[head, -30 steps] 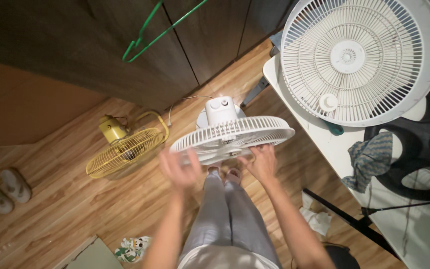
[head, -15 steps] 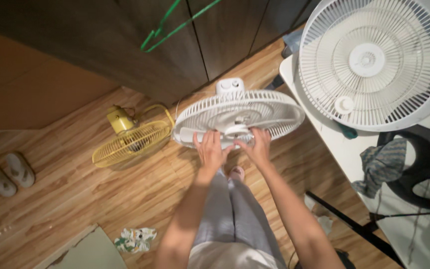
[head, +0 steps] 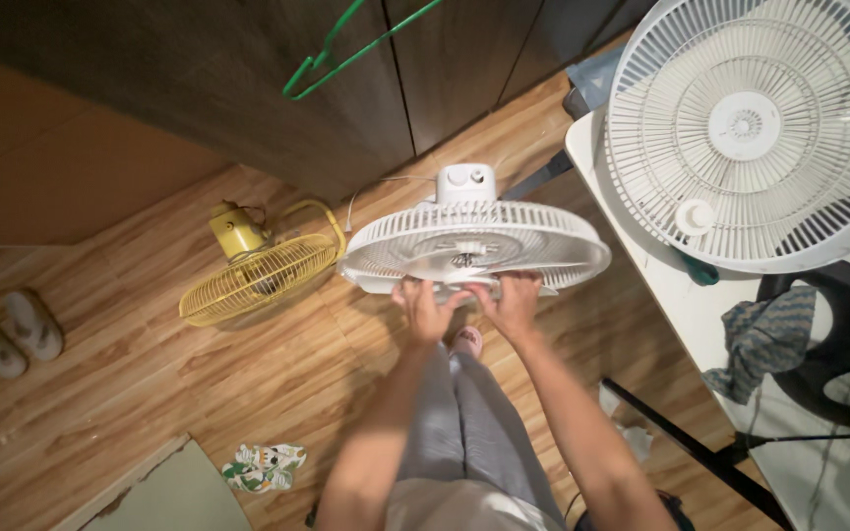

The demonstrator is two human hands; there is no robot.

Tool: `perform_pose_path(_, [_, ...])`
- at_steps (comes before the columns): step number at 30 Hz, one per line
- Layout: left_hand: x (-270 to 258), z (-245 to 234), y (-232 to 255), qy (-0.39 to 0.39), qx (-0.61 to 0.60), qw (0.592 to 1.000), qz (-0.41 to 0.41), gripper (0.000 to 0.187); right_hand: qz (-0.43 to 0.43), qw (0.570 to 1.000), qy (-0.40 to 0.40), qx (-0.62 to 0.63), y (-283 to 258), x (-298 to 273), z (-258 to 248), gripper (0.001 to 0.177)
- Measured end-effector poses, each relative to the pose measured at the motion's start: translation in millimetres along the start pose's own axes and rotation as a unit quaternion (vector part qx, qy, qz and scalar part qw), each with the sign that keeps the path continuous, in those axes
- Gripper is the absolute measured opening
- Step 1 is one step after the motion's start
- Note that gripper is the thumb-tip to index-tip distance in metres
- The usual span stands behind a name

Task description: The person reassembles a white electric fan by attaching the fan blade to the motor shaft, securing it with a nut, and then attaching the front grille. The person uses a screwdriver to tighten the nut and then places the fan on the floor.

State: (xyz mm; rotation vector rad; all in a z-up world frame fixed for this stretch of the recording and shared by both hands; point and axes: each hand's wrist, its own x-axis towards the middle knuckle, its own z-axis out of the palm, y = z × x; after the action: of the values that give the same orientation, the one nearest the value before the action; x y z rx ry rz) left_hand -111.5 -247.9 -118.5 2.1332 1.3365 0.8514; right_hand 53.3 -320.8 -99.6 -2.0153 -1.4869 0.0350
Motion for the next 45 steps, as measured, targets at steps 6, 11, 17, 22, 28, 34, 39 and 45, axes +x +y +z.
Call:
perform_pose_path(6, [-5, 14, 0, 0.015, -0.001, 1.0, 0.009, 0.071, 0.014, 1.0, 0.021, -0.015, 9, -2, 4, 0.058])
perform_pose_path(11, [-6, -39, 13, 0.014, 0.072, 0.997, 0.03, 0.033, 0.014, 0.999, -0.031, -0.019, 14, -8, -23, 0.051])
perform_pose_path(17, [72, -132, 43, 0.138, -0.008, 0.971, 0.196, 0.015, 0.007, 1.0, -0.012, -0.021, 9, -10, -41, 0.049])
perform_pose_path(22, [63, -137, 83, -0.125, -0.207, 0.954, 0.174, 0.003, 0.033, 0.999, -0.004, -0.029, 14, -13, -50, 0.043])
perform_pose_path(28, [27, -136, 32, -0.206, -0.199, 0.958, -0.003, 0.014, 0.049, 0.997, -0.048, -0.032, 20, -7, -71, 0.042])
perform_pose_path(34, [74, -88, 21, -0.322, -0.422, 0.804, -0.268, 0.015, 0.085, 0.994, -0.041, 0.061, 11, 0, -70, 0.055])
perform_pose_path(39, [100, -67, 37, -0.379, -0.443, 0.755, -0.301, 0.016, 0.147, 0.982, -0.046, 0.107, 12, -11, -69, 0.056])
perform_pose_path(45, [98, -55, 44, -0.391, -0.435, 0.747, -0.317, 0.017, 0.206, 0.975, -0.044, 0.076, 13, -25, -58, 0.059])
